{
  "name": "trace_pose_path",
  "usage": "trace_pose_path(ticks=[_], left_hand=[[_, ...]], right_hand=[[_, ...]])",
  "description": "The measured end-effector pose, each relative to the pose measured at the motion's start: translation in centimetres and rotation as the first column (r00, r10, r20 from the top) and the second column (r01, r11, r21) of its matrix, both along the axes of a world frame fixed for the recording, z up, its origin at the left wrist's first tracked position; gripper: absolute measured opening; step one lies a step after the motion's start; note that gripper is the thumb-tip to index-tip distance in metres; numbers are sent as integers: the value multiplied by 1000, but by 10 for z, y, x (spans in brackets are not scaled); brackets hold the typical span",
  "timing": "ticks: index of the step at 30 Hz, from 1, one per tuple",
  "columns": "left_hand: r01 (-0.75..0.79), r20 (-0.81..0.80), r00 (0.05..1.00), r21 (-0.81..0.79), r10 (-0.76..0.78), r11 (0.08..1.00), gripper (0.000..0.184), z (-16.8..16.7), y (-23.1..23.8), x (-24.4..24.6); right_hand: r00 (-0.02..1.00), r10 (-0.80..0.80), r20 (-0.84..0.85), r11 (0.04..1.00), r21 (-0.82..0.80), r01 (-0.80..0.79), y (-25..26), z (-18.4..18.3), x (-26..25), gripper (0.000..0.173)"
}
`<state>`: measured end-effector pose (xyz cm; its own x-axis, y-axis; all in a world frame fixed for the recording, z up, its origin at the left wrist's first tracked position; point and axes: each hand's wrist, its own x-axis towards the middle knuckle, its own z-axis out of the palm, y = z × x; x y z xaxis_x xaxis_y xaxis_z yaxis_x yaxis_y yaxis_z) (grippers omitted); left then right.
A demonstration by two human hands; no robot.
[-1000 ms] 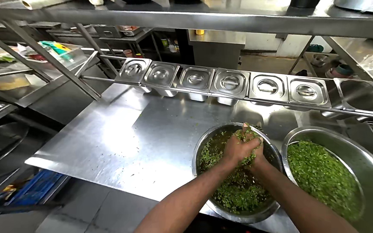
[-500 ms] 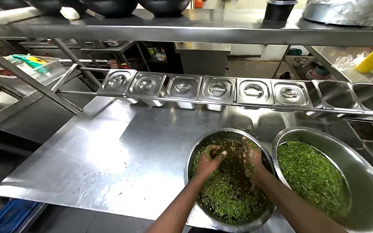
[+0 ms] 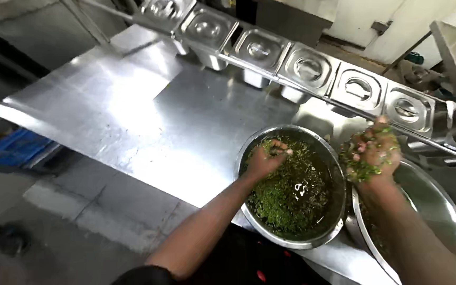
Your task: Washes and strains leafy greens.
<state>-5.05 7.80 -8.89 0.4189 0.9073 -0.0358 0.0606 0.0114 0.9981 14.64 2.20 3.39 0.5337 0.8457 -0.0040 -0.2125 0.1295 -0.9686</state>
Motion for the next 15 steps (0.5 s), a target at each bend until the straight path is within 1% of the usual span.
trace_pose_path(ticks=[2,6,9,12,15], left_hand=[[5,-11,1000,3,-5,1000,29,1,1,0],[-17,-34,999,19,17,1000,27,4,4,-2],[-8,-48,999,45,10,999,28,6,3,-5],[-3,-12,1000,48,3,999,28,5,3,-6],[-20,-1,1000,33,20,999,27,4,3,-5]], right_hand=[[998,26,57,999,21,-28,2,4,-1,46],[996,91,16,995,37,-92,5,13,1,52],[982,188,7,981,45,-188,1,24,5,54],[962,270,-39,958,115,-264,0,32,18,59],[936,339,-91,928,198,-317,-1,31,43,58]])
